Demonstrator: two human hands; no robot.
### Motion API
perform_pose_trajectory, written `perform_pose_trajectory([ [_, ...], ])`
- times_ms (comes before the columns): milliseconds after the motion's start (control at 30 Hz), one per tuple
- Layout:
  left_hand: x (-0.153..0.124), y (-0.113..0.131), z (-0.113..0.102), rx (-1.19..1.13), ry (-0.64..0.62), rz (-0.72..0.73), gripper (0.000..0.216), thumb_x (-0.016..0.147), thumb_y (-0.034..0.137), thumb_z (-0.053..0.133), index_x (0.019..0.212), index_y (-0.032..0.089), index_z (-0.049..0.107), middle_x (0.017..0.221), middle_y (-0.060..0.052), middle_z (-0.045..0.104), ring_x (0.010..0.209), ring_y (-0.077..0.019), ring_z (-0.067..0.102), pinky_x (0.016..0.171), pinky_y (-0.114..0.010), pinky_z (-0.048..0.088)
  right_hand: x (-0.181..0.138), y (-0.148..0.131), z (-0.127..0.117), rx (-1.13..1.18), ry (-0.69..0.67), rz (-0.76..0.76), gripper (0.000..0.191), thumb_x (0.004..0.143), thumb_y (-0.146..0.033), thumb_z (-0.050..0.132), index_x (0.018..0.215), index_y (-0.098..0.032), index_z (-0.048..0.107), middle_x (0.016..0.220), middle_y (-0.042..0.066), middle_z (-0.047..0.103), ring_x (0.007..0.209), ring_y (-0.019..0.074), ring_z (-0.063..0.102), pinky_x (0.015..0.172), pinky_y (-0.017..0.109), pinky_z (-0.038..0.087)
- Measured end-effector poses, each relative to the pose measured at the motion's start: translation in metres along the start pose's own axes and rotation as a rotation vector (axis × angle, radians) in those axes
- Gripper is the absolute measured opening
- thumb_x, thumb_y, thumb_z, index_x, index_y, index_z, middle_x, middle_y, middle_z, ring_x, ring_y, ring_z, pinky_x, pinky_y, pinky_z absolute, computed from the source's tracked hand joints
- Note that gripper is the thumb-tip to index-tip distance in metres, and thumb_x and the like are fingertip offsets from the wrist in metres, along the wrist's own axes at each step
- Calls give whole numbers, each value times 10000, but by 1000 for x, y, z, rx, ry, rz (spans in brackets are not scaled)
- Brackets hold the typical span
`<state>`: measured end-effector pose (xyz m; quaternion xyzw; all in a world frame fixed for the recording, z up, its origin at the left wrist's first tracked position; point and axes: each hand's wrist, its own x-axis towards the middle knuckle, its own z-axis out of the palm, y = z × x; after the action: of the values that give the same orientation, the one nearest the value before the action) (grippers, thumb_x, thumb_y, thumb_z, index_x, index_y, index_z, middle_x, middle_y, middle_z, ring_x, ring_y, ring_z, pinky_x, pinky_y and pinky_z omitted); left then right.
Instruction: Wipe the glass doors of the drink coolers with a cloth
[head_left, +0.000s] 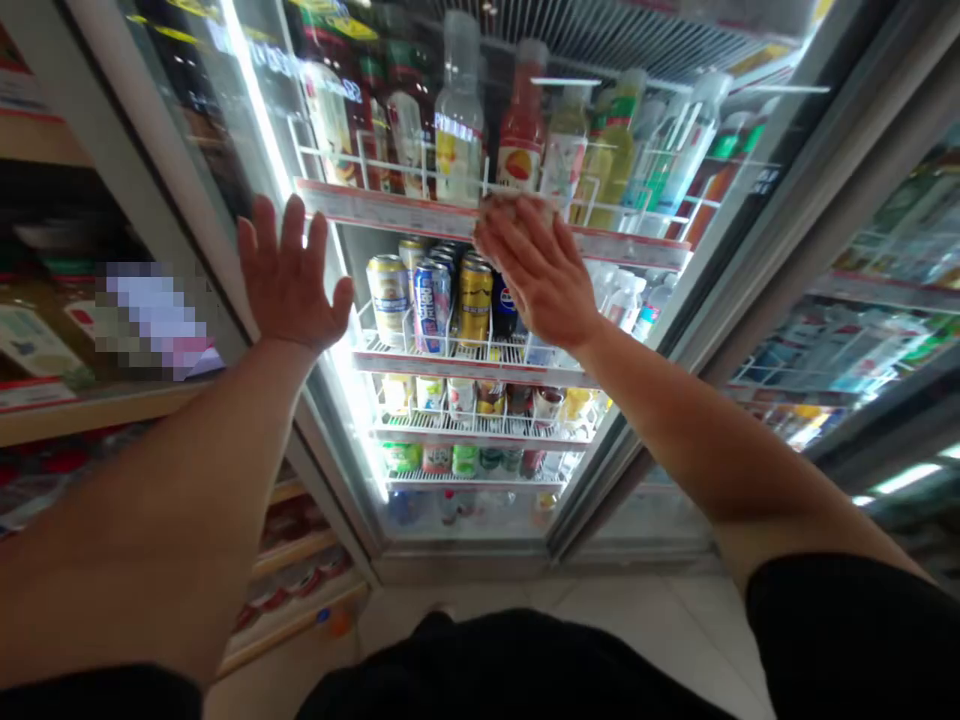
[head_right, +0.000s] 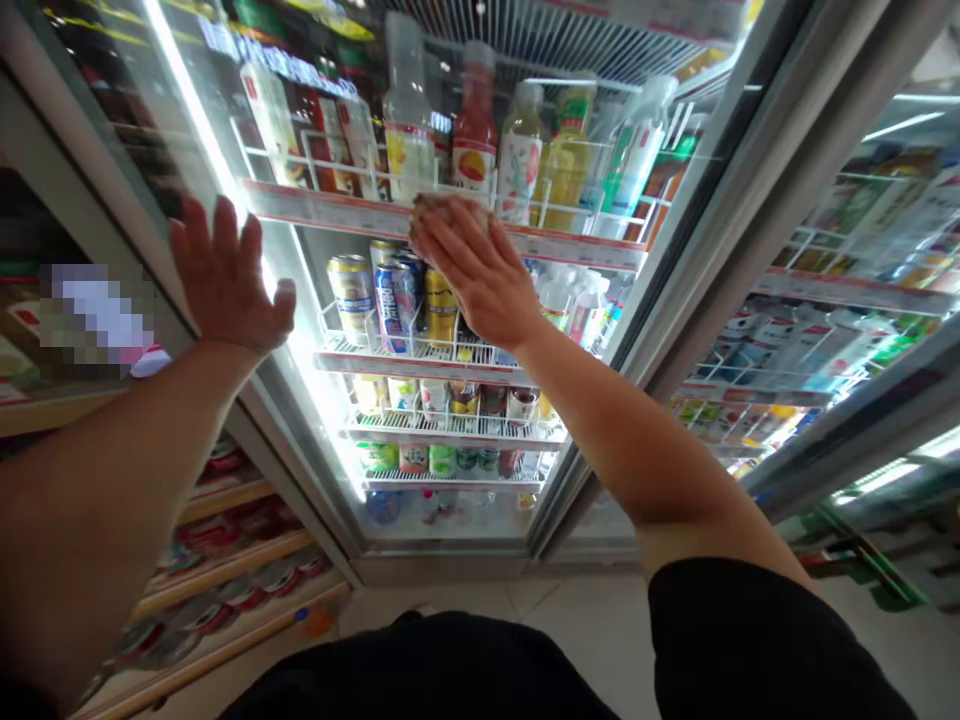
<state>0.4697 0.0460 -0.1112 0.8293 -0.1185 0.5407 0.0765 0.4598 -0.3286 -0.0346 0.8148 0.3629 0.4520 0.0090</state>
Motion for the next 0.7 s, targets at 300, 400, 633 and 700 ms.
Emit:
perform_pose_trajectory([
  [300, 0, 13, -12, 37, -47, -9, 1009, 897, 819, 193, 1575, 73, 242, 1707, -76, 104, 1569, -318, -66, 1244, -603, -80, 8, 8, 4, 99, 186, 97, 631, 1016, -318, 272, 1628, -347, 122, 1660, -69, 295, 1585, 258, 48, 1302, 607, 82],
  [400, 1, 16, -14, 64, -52, -5, 1014, 904, 813, 185, 1565, 46, 254, 1696, -118, 143, 1569, -314, -61, 1240, -604, -68, 0, 0, 11, 90, 34, -79, 617, 1018, -268, 269, 1623, -329, 170, 1656, -51, 324, 1579, 240, 136, 1304, 581, 95],
  [633, 1, 16, -15, 73, -44, -11, 1023, 906, 820, 165, 1559, 41, 267, 1697, -108, 145, 1569, -315, -43, 1245, -589, -56, 6, 25, -2, 69, 120, 52, 636, 1016, -319, 288, 1628, -363, 119, 1673, -68, 268, 1588, 264, 45, 1297, 617, 88],
  [700, 1, 16, -15, 74, -48, -7, 1012, 915, 811, 150, 1564, 43, 257, 1698, -105, 139, 1569, -314, -45, 1243, -593, -53, 4, 23, 2, 61, 174, 121, 637, 1016, -315, 271, 1632, -347, 112, 1679, -54, 253, 1587, 269, 24, 1295, 624, 80],
])
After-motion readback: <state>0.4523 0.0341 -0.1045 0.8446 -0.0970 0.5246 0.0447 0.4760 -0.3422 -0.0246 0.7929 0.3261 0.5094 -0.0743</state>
